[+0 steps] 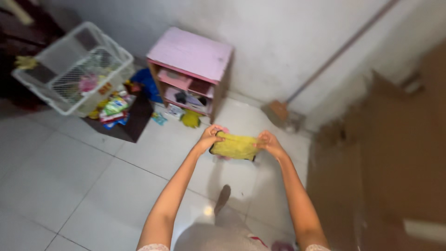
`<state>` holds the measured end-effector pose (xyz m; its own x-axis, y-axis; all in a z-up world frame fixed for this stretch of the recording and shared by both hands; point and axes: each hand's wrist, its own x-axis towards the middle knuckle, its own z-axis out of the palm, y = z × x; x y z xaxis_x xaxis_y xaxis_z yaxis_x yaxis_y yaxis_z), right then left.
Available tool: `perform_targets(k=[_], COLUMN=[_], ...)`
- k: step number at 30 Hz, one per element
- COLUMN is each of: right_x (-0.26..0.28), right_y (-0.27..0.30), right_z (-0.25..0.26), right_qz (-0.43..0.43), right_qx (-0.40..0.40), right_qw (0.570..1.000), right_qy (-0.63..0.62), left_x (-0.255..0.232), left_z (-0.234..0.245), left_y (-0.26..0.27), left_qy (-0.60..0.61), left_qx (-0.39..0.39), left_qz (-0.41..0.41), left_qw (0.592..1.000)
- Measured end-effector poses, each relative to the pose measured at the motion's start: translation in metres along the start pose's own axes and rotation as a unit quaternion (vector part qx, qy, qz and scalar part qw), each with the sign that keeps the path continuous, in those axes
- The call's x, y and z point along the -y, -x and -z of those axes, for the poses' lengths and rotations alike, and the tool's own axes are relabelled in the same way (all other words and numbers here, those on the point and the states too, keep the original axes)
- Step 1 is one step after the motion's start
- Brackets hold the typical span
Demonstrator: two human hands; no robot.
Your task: The person wipes a small pink table with a cloth, then places a white plastic basket on it. They proceed to pick up various packaged food items from the floor and place them into the basket one by one.
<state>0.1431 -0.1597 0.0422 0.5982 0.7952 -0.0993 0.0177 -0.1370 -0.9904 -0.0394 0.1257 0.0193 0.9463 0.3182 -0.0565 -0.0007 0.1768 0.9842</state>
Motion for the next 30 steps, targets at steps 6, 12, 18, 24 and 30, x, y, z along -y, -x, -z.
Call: perform_targets(k=[6, 12, 18, 24, 30], right_x=[0.008, 0.024, 0.038, 0.073, 0.042], right_y=[-0.122, -0.245, -0.4, -0.498, -0.548], right_z=[-0.018, -0.009, 0.005, 0.011, -0.037], right_qz=[-0.021, -0.053, 0.149, 0.319, 0.343], right_qx=[0.212, 0.259, 0.047, -0.163, -0.089], right_qw=[0.971, 0.96, 0.967, 0.894, 0.897], right_qy=[0.108, 0.089, 0.203, 0.269, 0.263], left_x=[-0.011, -0.037, -0.064, -0.098, -0.073], left_z=[0.069, 0.125, 0.172, 0.222, 0.269], left_y=[-0.07, -0.17, -0.293, -0.403, -0.442], left_qy=[0.009, -0.337, -0.545, -0.273, -0.408], left_qx=[-0.027, -0.01, -0.128, -0.257, -0.2], left_qz=[-0.026, 0.099, -0.039, -0.207, -0.168], left_qw=[0.999, 0.936, 0.827, 0.904, 0.875])
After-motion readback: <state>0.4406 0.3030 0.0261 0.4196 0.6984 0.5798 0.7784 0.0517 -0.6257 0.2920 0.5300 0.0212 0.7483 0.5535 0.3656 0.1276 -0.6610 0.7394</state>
